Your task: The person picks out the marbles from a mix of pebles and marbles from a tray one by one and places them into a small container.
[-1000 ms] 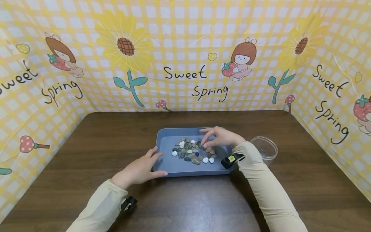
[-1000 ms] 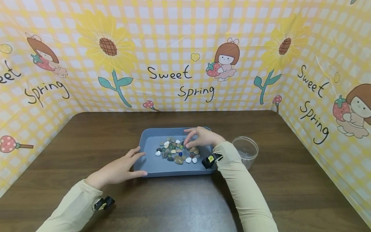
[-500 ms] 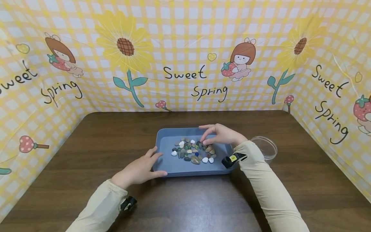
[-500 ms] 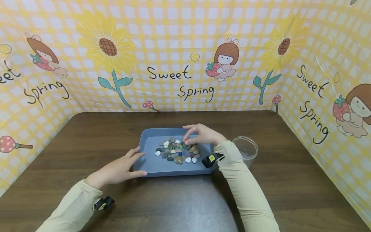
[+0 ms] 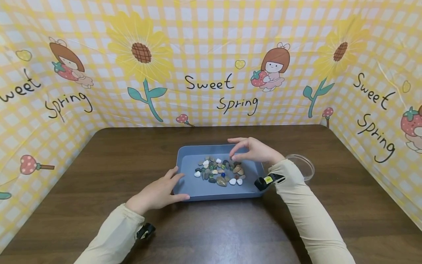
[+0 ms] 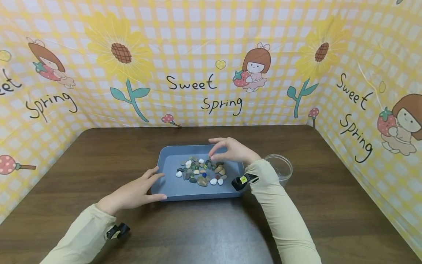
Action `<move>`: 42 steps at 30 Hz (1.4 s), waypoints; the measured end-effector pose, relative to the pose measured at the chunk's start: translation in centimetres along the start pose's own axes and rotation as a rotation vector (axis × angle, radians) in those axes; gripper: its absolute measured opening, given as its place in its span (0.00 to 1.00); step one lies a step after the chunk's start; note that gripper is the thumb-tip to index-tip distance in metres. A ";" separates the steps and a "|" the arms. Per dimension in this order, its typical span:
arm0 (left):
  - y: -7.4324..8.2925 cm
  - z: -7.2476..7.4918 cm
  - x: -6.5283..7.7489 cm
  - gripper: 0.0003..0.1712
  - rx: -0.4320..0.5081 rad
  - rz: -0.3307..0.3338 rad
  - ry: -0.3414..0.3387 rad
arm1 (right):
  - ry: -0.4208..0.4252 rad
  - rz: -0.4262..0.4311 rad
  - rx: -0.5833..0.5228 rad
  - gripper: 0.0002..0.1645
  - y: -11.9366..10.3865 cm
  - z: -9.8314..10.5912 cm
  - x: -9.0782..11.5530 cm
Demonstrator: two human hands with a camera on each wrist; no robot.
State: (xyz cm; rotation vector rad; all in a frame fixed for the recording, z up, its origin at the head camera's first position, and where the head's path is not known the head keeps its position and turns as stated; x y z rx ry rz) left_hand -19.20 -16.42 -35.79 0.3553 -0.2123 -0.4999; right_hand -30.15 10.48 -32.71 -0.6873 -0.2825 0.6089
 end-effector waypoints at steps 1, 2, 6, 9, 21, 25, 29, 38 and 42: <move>0.0 0.0 0.0 0.45 -0.001 0.000 0.000 | 0.005 0.001 -0.003 0.08 -0.1 0.1 0.1; 0.0 0.0 0.0 0.45 -0.001 0.000 0.000 | 0.011 0.001 -0.005 0.08 -0.1 0.1 0.1; 0.0 0.0 0.0 0.45 -0.001 0.001 0.000 | 0.022 0.001 -0.021 0.08 -0.2 0.3 0.3; 0.0 0.0 0.0 0.45 -0.002 0.001 0.000 | 0.029 0.003 -0.029 0.09 -0.2 0.3 0.4; 0.1 0.1 0.0 0.45 -0.002 0.006 0.003 | 0.090 -0.001 -0.010 0.08 -0.3 0.9 1.5; 0.1 0.0 0.0 0.46 -0.004 0.009 0.002 | 0.111 -0.008 -0.001 0.08 -0.1 1.2 1.9; 0.1 0.0 0.0 0.45 -0.002 0.008 0.005 | 0.128 -0.017 -0.011 0.09 0.0 1.4 2.2; 0.1 -0.1 0.0 0.45 0.001 0.009 0.004 | 0.154 -0.036 -0.047 0.09 0.8 1.7 3.1; 0.1 -0.1 0.0 0.45 0.002 0.008 0.005 | 0.175 -0.039 -0.049 0.08 1.0 2.0 3.4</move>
Point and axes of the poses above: each hand's wrist, its own x-axis away from the middle knuckle, its own z-axis out of the back of the hand, y = z × x, the point moved 4 cm from there along -x, towards the middle knuckle, and after that the axes turned 8 degrees about -z, right-handed, at the moved point
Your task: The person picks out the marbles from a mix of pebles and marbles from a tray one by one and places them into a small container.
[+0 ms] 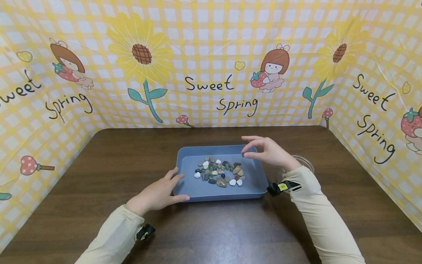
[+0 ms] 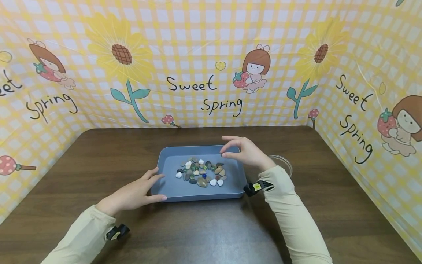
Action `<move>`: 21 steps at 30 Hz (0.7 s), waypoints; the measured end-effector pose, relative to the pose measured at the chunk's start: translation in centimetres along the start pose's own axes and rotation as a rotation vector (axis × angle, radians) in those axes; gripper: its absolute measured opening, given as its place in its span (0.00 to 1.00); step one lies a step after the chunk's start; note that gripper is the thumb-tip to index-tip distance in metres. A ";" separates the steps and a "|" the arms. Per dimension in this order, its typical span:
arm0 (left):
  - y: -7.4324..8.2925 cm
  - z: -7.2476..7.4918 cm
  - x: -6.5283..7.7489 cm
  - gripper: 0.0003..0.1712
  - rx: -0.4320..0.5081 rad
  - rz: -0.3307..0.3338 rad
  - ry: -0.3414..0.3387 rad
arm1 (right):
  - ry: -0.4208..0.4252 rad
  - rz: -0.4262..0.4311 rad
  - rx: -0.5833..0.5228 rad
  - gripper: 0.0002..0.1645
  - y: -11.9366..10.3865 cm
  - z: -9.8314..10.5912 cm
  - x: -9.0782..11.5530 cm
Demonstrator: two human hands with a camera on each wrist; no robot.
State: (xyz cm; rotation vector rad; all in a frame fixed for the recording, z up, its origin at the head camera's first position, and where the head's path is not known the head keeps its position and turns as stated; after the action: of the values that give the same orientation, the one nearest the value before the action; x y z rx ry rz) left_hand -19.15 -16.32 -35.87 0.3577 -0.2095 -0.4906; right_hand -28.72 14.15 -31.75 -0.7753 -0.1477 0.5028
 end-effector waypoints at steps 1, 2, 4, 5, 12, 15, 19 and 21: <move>0.0 0.0 0.0 0.45 0.000 0.000 0.000 | 0.006 0.004 0.004 0.09 0.0 0.0 0.1; 0.0 0.0 0.0 0.45 0.000 0.001 0.000 | 0.012 0.007 0.009 0.09 0.1 0.1 0.2; 0.0 -0.1 0.0 0.45 0.001 0.001 0.001 | 0.027 0.012 0.019 0.09 0.1 0.2 0.4; 0.0 -0.1 0.0 0.45 0.001 0.000 0.001 | 0.035 0.013 0.023 0.09 0.1 0.3 0.5; 0.0 -0.1 0.0 0.45 0.004 -0.001 -0.001 | 0.073 0.018 0.015 0.08 0.5 0.8 1.3; 0.0 -0.1 0.0 0.45 0.003 -0.001 -0.001 | 0.078 -0.001 0.000 0.08 0.7 1.0 1.5; 0.0 -0.1 0.0 0.45 0.001 -0.003 0.001 | 0.081 -0.024 -0.009 0.10 0.8 1.2 2.0; -0.1 -0.1 0.0 0.45 0.003 -0.004 0.004 | 0.083 -0.033 -0.007 0.11 0.8 1.4 2.3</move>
State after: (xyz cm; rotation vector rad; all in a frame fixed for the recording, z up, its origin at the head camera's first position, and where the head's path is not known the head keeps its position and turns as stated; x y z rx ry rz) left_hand -19.15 -16.35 -36.02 0.3617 -0.2061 -0.4934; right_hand -27.45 16.59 -31.46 -0.7979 -0.0853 0.4384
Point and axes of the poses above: each hand's wrist, its own x-axis away from the middle knuckle, its own z-axis out of the back of the hand, y = z × x, the point moved 4 cm from there along -x, towards the middle knuckle, and after that the axes turned 8 degrees about -z, right-handed, at the moved point
